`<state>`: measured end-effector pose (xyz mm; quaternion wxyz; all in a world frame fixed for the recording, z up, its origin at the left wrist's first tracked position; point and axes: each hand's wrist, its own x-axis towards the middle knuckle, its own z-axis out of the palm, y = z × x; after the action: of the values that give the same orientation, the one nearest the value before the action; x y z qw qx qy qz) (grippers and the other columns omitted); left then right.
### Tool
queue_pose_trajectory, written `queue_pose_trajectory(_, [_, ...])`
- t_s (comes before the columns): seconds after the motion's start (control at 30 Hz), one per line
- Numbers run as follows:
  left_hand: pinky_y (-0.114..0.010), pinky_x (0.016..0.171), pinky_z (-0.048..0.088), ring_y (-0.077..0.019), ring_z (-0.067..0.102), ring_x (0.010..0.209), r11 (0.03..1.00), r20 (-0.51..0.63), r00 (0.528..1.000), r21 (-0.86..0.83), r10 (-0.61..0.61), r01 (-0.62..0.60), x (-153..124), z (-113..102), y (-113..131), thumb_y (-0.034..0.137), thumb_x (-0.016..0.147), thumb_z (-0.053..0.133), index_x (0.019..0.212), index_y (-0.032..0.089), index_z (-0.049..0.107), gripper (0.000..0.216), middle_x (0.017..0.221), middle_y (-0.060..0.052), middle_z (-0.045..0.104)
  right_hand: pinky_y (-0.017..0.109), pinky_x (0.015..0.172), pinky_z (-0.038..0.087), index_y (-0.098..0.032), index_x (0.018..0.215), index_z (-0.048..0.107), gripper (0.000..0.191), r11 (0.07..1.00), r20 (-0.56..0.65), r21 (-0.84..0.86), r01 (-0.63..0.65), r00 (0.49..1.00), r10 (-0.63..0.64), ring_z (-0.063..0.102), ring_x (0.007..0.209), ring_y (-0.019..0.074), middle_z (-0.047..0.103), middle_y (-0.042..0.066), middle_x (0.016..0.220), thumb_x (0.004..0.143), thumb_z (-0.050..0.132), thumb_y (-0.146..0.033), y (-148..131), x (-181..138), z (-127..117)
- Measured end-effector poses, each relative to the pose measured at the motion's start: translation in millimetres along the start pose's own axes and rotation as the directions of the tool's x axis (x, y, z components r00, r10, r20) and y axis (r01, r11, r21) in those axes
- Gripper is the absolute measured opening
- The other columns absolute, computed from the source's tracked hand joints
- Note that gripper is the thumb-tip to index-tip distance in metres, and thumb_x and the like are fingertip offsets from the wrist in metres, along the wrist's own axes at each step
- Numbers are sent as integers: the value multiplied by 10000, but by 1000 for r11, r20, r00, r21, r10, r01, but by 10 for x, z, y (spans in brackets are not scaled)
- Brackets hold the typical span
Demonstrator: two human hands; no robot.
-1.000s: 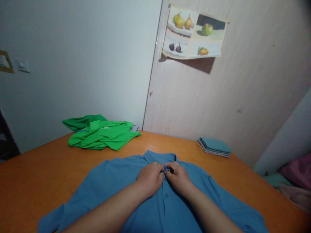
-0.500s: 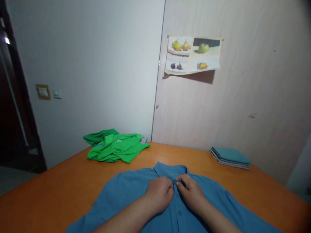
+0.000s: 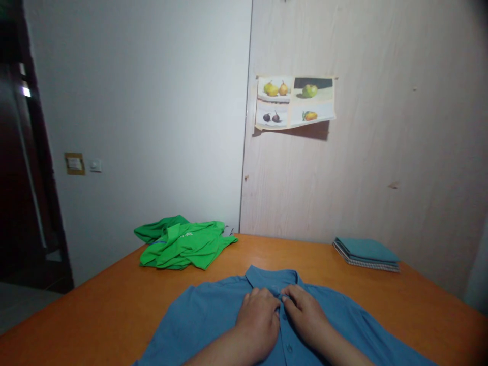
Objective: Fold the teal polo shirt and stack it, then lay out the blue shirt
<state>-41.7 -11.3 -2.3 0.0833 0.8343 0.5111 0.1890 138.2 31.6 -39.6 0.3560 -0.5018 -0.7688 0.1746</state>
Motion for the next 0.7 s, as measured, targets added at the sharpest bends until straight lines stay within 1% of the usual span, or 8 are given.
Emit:
queue_pose_trajectory(0.2, [-398,924,428,-266,544,1091,1000,-28,1000,-7,-7,7,4,21,-24,199,882,464,1063,248,685,290,1155,-68,647,337,832,454,-223,887,644,216,1000,4,-11,0,1000,0,638,907,222,681,50,920,911,442,-297,15,16,15])
queue_pose_trajectory(0.37, [-409,949,414,-279,529,1125,999,-52,998,-26,-37,36,-9,13,-36,215,887,463,1199,269,657,371,1204,-72,625,330,834,452,-221,893,651,216,1000,9,-13,-1,1000,1,640,915,221,684,51,926,911,447,-292,-15,3,-6])
queue_pose_trajectory(0.47, [-403,950,411,-278,525,1138,999,-60,997,-28,-47,46,-14,8,-43,224,892,455,1233,273,631,387,1230,-69,611,323,843,448,-220,908,649,203,1000,4,-25,1,1000,-1,636,927,218,684,54,940,908,456,-285,-41,-5,-28])
queue_pose_trajectory(0.53, [-408,960,406,-282,518,1158,998,-55,997,-19,-61,60,-10,2,-50,236,896,453,1273,265,603,406,1265,-73,597,320,847,446,-217,910,646,195,999,4,-32,0,1000,0,632,932,218,682,55,940,905,462,-281,-50,-5,-40])
queue_pose_trajectory(0.7, [-434,1030,356,-297,465,1256,994,-56,992,-9,-110,109,17,-20,-82,265,900,463,1425,233,475,526,1392,-90,533,322,852,442,-205,902,642,190,999,9,-41,-11,1000,11,621,922,218,673,55,929,908,473,-291,-66,-2,-63])
